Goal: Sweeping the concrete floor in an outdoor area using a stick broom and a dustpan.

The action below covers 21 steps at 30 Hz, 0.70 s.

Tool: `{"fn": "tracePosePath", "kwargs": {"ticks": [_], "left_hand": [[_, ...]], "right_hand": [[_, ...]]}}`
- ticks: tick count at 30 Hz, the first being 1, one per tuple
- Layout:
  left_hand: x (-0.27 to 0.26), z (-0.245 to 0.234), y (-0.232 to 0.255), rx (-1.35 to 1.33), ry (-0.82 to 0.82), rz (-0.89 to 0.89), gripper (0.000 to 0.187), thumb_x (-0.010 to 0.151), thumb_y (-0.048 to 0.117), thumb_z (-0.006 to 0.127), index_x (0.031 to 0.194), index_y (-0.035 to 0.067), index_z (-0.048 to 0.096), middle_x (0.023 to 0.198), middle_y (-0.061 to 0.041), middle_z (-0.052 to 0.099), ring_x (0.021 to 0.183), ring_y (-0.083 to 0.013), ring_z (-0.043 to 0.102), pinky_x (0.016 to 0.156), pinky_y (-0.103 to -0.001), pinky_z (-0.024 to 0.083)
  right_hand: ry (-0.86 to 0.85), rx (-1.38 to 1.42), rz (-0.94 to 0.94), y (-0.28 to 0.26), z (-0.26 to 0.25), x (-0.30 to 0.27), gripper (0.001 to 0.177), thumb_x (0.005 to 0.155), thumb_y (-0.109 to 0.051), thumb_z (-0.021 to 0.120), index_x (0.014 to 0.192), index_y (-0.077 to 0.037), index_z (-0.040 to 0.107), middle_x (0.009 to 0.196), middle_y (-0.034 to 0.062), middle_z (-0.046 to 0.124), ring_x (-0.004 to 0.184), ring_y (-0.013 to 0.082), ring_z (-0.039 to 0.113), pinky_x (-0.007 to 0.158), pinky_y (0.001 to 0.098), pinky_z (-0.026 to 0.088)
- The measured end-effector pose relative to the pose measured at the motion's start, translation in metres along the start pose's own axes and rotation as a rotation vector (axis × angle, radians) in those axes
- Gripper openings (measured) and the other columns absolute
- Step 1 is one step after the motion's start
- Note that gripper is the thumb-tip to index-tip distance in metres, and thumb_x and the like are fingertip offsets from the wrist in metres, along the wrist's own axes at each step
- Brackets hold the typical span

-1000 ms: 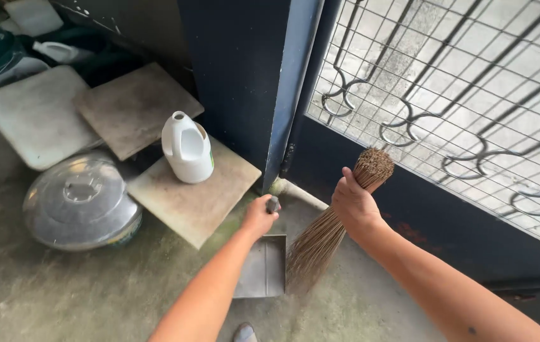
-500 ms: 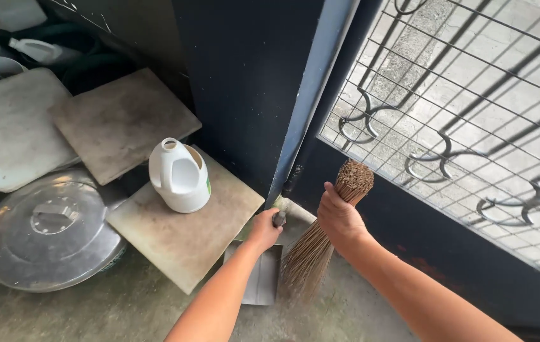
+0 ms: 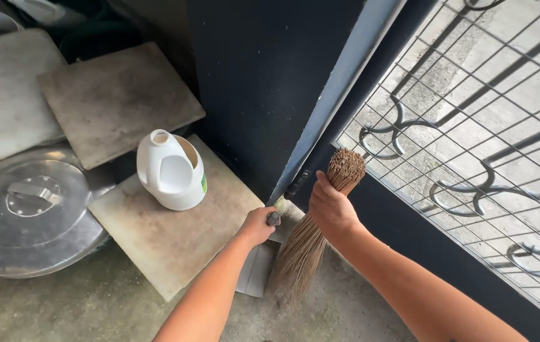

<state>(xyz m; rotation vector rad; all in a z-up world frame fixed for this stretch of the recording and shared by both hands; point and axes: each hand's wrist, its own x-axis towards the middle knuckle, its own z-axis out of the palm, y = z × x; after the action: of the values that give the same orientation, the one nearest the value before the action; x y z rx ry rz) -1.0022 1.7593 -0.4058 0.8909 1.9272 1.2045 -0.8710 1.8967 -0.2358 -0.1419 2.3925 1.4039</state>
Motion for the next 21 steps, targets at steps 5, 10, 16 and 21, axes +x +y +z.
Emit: {"fn": "tracePosePath", "kwargs": {"ticks": [5, 10, 16, 21], "left_hand": [[0.023, 0.003, -0.023, -0.033, -0.006, -0.008, 0.026, 0.072, -0.006, 0.067, 0.094, 0.009, 0.07, 0.089, -0.008, 0.073, 0.085, -0.0213, 0.07, 0.076, -0.034, 0.054], [0.041, -0.001, -0.027, -0.139, 0.164, -0.091, 0.027, 0.071, -0.003, 0.072, 0.095, 0.009, 0.071, 0.09, -0.006, 0.073, 0.085, -0.0178, 0.069, 0.076, -0.032, 0.054], [0.049, 0.005, 0.004, -0.317, 0.308, -0.193, 0.039, 0.073, 0.01, 0.084, 0.107, 0.011, 0.065, 0.092, -0.002, 0.068, 0.083, -0.0163, 0.066, 0.075, -0.034, 0.055], [0.068, 0.002, 0.015, -0.029, 0.265, -0.179, 0.029, 0.085, 0.023, 0.075, 0.109, 0.01, 0.065, 0.096, -0.008, 0.072, 0.093, -0.0262, 0.069, 0.084, -0.038, 0.053]], "right_hand": [[0.046, -0.024, -0.018, 0.004, 0.019, 0.014, 0.034, 0.085, -0.031, 0.066, 0.114, -0.014, 0.07, 0.121, -0.0016, 0.065, 0.132, 0.0298, 0.046, 0.121, 0.0589, -0.001], [0.03, -0.039, -0.031, 0.018, 0.017, 0.03, 0.029, 0.088, -0.033, 0.065, 0.111, -0.016, 0.071, 0.119, -0.0008, 0.065, 0.13, 0.031, 0.048, 0.122, 0.0585, -0.001], [0.13, -0.018, 0.01, 0.027, 0.008, 0.047, 0.027, 0.084, -0.031, 0.067, 0.109, -0.02, 0.071, 0.118, -0.0055, 0.065, 0.133, 0.0275, 0.046, 0.122, 0.058, -0.001], [0.178, -0.028, 0.002, 0.024, 0.013, 0.062, 0.018, 0.087, -0.029, 0.064, 0.1, -0.019, 0.074, 0.114, -0.0038, 0.068, 0.127, 0.0279, 0.05, 0.123, 0.0552, 0.003]]}}
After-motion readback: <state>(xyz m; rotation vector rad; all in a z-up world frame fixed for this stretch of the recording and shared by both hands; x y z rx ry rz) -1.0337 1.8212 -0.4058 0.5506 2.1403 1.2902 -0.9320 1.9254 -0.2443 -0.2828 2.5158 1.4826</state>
